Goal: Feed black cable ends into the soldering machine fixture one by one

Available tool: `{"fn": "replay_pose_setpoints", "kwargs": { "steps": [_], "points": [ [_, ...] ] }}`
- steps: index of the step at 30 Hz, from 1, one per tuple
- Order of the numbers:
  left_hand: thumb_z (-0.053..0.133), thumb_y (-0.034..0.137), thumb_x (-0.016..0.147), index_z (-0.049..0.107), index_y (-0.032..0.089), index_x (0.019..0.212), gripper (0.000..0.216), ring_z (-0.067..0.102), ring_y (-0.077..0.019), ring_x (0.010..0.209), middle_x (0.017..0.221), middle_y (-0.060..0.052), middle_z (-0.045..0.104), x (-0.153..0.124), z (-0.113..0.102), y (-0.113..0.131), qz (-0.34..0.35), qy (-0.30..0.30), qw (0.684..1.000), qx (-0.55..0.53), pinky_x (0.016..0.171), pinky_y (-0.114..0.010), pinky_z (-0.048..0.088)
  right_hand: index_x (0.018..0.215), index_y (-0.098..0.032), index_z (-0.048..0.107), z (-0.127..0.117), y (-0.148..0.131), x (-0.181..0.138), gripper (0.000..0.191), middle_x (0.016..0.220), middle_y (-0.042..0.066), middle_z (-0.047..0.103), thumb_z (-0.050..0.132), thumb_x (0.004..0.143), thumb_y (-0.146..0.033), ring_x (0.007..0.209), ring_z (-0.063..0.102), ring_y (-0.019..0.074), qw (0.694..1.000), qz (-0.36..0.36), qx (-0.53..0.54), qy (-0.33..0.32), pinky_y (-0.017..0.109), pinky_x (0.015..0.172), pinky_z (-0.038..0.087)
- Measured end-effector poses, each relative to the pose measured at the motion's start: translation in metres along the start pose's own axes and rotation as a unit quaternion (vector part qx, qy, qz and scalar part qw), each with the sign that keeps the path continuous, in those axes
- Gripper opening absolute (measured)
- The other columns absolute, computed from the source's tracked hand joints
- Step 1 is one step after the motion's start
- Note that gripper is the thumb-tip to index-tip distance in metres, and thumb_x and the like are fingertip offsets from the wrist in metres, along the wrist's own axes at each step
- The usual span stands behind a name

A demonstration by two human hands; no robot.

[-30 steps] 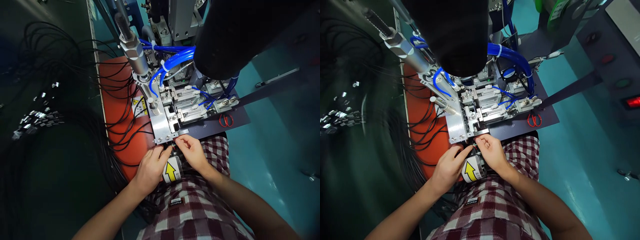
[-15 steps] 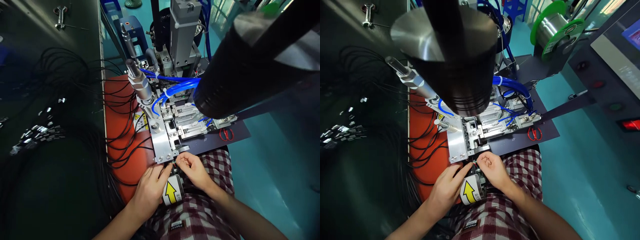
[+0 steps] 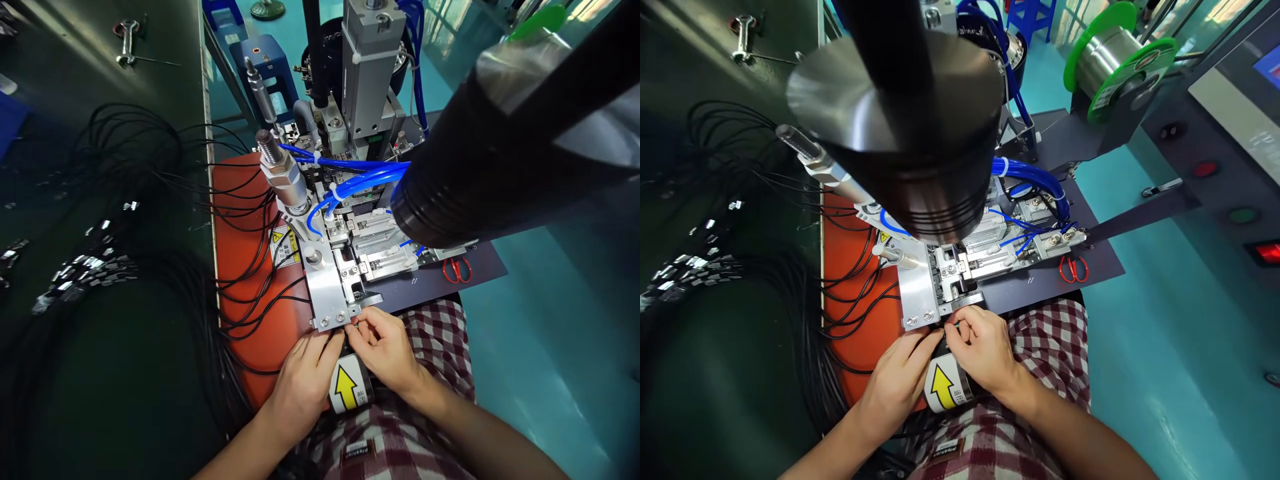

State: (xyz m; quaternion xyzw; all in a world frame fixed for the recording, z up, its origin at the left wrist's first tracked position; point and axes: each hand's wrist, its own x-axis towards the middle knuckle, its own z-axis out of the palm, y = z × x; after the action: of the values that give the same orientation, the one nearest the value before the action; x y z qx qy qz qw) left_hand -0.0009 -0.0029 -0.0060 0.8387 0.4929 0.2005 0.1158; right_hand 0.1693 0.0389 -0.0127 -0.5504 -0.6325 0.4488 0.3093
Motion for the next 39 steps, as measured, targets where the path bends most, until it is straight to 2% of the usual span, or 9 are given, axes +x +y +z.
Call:
{"fn": "replay_pose_setpoints", "kwargs": {
  "steps": [2, 6, 8, 12, 17, 23, 33, 36, 39],
  "points": [
    [0.045, 0.007, 0.087, 0.051, 0.01, 0.124, 0.037, 0.06, -0.0231, 0.087, 0.1, -0.013, 0.062, 0.0, 0.0, 0.0, 0.0, 0.003, 1.0, 0.001, 0.075, -0.034, 0.055, 0.073, -0.018, 0.058, -0.001, 0.003, 0.0, 0.014, 0.059, -0.004, 0.042, 0.057, 0.085, -0.024, 0.052, 0.04, 0.0105, 1.0, 0.006, 0.018, -0.003, 0.023, 0.049, 0.032],
    [0.043, 0.006, 0.087, 0.05, 0.011, 0.126, 0.04, 0.06, -0.0232, 0.087, 0.1, -0.013, 0.061, -0.001, 0.001, -0.001, -0.006, -0.011, 1.0, 0.0, 0.075, -0.035, 0.055, 0.074, -0.017, 0.057, -0.003, 0.013, 0.0, 0.018, 0.062, -0.003, 0.049, 0.056, 0.086, -0.03, 0.054, 0.043, 0.0105, 0.978, 0.119, 0.169, 0.002, 0.023, 0.051, 0.036],
    [0.042, 0.005, 0.087, 0.049, 0.011, 0.127, 0.041, 0.06, -0.0233, 0.087, 0.1, -0.013, 0.061, -0.002, 0.001, -0.001, -0.01, -0.015, 1.0, 0.001, 0.075, -0.036, 0.055, 0.074, -0.017, 0.056, -0.004, 0.016, 0.0, 0.02, 0.064, -0.002, 0.052, 0.057, 0.085, -0.032, 0.057, 0.046, 0.011, 0.965, 0.152, 0.216, 0.01, 0.023, 0.054, 0.039],
    [0.043, 0.003, 0.086, 0.05, 0.012, 0.126, 0.041, 0.061, -0.0232, 0.089, 0.1, -0.013, 0.061, -0.001, 0.0, -0.001, -0.009, -0.009, 1.0, 0.003, 0.076, -0.035, 0.055, 0.08, -0.016, 0.059, -0.005, 0.014, 0.0, 0.019, 0.067, -0.001, 0.054, 0.058, 0.087, -0.033, 0.058, 0.047, 0.0109, 0.972, 0.124, 0.2, 0.004, 0.023, 0.055, 0.039],
    [0.044, 0.006, 0.088, 0.053, 0.012, 0.123, 0.036, 0.061, -0.0232, 0.093, 0.099, -0.013, 0.061, 0.001, 0.0, -0.001, -0.007, 0.004, 1.0, 0.007, 0.079, -0.034, 0.055, 0.082, -0.017, 0.061, 0.0, 0.01, 0.001, 0.014, 0.056, -0.006, 0.043, 0.059, 0.086, -0.03, 0.049, 0.037, 0.0089, 0.981, 0.11, 0.158, -0.02, 0.022, 0.045, 0.029],
    [0.045, 0.009, 0.09, 0.054, 0.013, 0.121, 0.032, 0.061, -0.0224, 0.094, 0.097, -0.012, 0.06, 0.003, 0.0, 0.0, -0.005, 0.011, 1.0, 0.006, 0.08, -0.033, 0.055, 0.078, -0.018, 0.058, 0.0, 0.009, -0.001, 0.013, 0.061, -0.004, 0.047, 0.052, 0.088, -0.024, 0.054, 0.041, 0.0104, 0.994, 0.06, 0.089, -0.018, 0.023, 0.051, 0.034],
    [0.041, 0.006, 0.091, 0.056, 0.011, 0.119, 0.033, 0.058, -0.0227, 0.091, 0.097, -0.013, 0.059, 0.002, -0.004, 0.001, -0.001, -0.005, 0.999, 0.054, 0.073, -0.033, 0.053, 0.075, -0.016, 0.059, 0.001, 0.018, -0.002, 0.022, 0.058, -0.005, 0.047, 0.06, 0.083, -0.037, 0.052, 0.042, 0.0095, 0.946, 0.173, 0.273, -0.028, 0.022, 0.049, 0.035],
    [0.041, 0.007, 0.091, 0.058, 0.011, 0.117, 0.031, 0.057, -0.0214, 0.085, 0.092, -0.012, 0.059, 0.002, -0.004, 0.0, 0.011, 0.003, 0.997, 0.073, 0.071, -0.032, 0.05, 0.076, -0.015, 0.061, 0.001, 0.017, -0.009, 0.027, 0.057, -0.004, 0.048, 0.063, 0.081, -0.041, 0.051, 0.042, 0.0092, 0.933, 0.195, 0.299, -0.036, 0.022, 0.048, 0.035],
    [0.041, 0.008, 0.091, 0.059, 0.011, 0.116, 0.031, 0.056, -0.0198, 0.081, 0.089, -0.011, 0.06, 0.003, -0.005, 0.0, 0.015, 0.008, 0.997, 0.082, 0.07, -0.03, 0.048, 0.078, -0.014, 0.063, 0.006, 0.014, -0.018, 0.024, 0.061, -0.002, 0.053, 0.065, 0.079, -0.038, 0.054, 0.045, 0.0102, 0.937, 0.195, 0.289, -0.036, 0.023, 0.051, 0.037]
  ]
}}
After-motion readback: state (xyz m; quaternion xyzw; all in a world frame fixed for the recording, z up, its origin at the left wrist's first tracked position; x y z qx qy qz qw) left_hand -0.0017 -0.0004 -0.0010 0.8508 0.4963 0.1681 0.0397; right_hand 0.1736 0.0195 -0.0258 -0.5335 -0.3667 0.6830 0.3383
